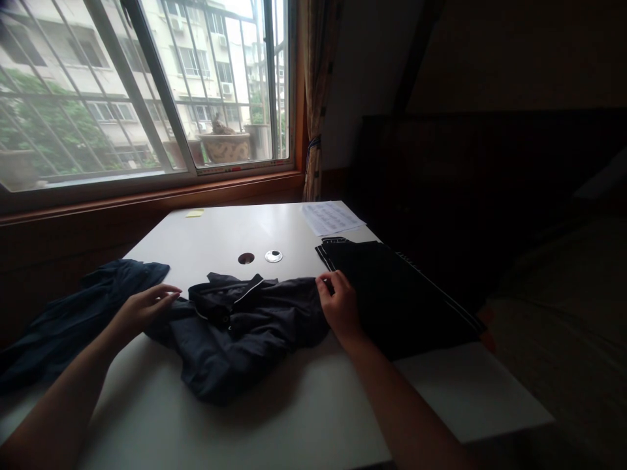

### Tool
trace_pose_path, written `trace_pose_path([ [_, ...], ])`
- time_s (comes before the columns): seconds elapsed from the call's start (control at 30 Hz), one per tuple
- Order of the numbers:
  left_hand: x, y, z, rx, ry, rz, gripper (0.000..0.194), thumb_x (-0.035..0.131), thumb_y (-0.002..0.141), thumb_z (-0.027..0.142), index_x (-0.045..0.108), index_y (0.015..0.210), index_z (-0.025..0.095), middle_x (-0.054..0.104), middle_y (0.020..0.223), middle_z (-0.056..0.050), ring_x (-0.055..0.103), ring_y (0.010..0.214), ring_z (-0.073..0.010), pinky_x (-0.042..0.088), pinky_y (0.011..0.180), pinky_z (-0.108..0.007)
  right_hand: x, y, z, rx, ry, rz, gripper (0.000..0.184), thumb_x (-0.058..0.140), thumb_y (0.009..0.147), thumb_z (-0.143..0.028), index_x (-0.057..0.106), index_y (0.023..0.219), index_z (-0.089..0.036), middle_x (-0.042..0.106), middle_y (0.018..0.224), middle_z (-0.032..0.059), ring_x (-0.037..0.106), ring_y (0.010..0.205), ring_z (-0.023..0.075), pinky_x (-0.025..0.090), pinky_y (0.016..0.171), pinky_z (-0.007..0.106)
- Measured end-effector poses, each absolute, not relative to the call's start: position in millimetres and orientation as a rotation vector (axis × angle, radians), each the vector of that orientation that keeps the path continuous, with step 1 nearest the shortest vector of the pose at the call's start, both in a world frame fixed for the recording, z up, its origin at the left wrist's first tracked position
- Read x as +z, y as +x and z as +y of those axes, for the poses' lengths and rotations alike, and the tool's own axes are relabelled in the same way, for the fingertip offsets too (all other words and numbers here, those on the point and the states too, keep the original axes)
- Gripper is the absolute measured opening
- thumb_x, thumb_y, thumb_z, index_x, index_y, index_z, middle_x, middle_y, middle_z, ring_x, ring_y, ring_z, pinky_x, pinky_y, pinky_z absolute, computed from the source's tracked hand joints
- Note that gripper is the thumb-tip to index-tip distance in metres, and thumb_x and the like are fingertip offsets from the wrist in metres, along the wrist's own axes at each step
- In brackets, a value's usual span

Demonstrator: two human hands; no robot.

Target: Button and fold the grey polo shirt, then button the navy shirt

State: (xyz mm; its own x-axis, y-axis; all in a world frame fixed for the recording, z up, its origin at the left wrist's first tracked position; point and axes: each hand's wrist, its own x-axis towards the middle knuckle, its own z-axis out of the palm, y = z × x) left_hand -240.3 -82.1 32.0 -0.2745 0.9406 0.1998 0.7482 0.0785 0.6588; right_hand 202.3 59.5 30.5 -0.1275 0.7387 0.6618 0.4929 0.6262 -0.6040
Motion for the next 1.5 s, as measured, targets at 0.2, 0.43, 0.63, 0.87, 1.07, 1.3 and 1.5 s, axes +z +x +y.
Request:
trace_pose_path([
  [0.2, 53, -253, -97, 1.198, 1.541, 2.275, 0.044, 0.065, 0.079, 0.059, 0.073, 0.099, 0.020, 0.070, 0.077, -0.001, 0.065, 0.071, -0.0193, 0.046, 0.060, -0.025, 30, 203, 62, 0.268, -1.019, -1.767, 0.014, 0.055, 0.095, -0.030, 0.061, 0.087, -0.021, 0.063, 0.087, 0.0046, 0.061, 0.084, 0.0218, 0.047, 0.078, 0.034],
  [0.43, 65, -275, -117, 1.489, 1.402, 2.642, 0.036, 0.053, 0.092, 0.054, 0.069, 0.098, 0.023, 0.065, 0.075, 0.001, 0.061, 0.068, -0.0185, 0.044, 0.060, -0.029, 37, 204, 58, 0.210, -1.031, -1.763, 0.016, 0.054, 0.096, -0.033, 0.063, 0.089, -0.022, 0.063, 0.088, 0.0057, 0.061, 0.086, 0.0228, 0.048, 0.079, 0.036],
  [0.63, 47, -276, -100, 0.955, 1.603, 2.415, 0.053, 0.048, 0.088, 0.066, 0.072, 0.103, 0.021, 0.074, 0.083, -0.003, 0.068, 0.077, -0.0235, 0.050, 0.069, -0.031, 27, 203, 65, 0.253, -1.031, -1.808, 0.017, 0.055, 0.096, -0.033, 0.063, 0.088, -0.021, 0.063, 0.088, 0.0061, 0.062, 0.087, 0.0229, 0.048, 0.081, 0.036],
  [0.87, 34, -235, -83, 0.689, 1.779, 1.970, 0.055, 0.062, 0.082, 0.064, 0.068, 0.116, 0.022, 0.074, 0.105, -0.008, 0.069, 0.092, -0.0292, 0.054, 0.079, -0.034, 12, 194, 60, 0.570, -0.919, -2.195, 0.027, 0.063, 0.092, -0.041, 0.066, 0.110, -0.022, 0.066, 0.107, 0.0070, 0.064, 0.102, 0.0228, 0.050, 0.091, 0.037],
  [1.07, 39, -193, -82, 0.599, 1.790, 1.735, 0.038, 0.067, 0.080, 0.053, 0.069, 0.099, 0.020, 0.072, 0.094, -0.005, 0.067, 0.087, -0.0272, 0.053, 0.073, -0.032, 19, 183, 36, 0.658, -0.856, -2.441, 0.058, 0.073, 0.083, -0.041, 0.056, 0.137, -0.029, 0.061, 0.129, 0.0080, 0.063, 0.113, 0.0244, 0.050, 0.097, 0.037],
  [1.3, 52, -148, -95, 0.332, 1.614, 1.335, 0.042, 0.074, 0.073, 0.043, 0.072, 0.110, 0.023, 0.071, 0.106, -0.003, 0.065, 0.099, -0.0282, 0.053, 0.084, -0.033, 38, 198, 28, 1.112, -0.842, -2.601, 0.047, 0.073, 0.071, -0.019, 0.070, 0.118, -0.028, 0.071, 0.099, 0.0016, 0.067, 0.087, 0.0203, 0.051, 0.078, 0.029],
  [1.5, 52, -107, -97, 0.222, 1.685, 0.997, 0.041, 0.078, 0.071, 0.049, 0.075, 0.104, 0.025, 0.073, 0.096, 0.000, 0.065, 0.088, -0.0230, 0.054, 0.081, -0.031, 48, 202, 21, 1.632, -0.756, -2.748, 0.040, 0.078, 0.064, -0.027, 0.075, 0.104, -0.023, 0.071, 0.091, -0.0023, 0.064, 0.079, 0.0172, 0.048, 0.068, 0.022],
])
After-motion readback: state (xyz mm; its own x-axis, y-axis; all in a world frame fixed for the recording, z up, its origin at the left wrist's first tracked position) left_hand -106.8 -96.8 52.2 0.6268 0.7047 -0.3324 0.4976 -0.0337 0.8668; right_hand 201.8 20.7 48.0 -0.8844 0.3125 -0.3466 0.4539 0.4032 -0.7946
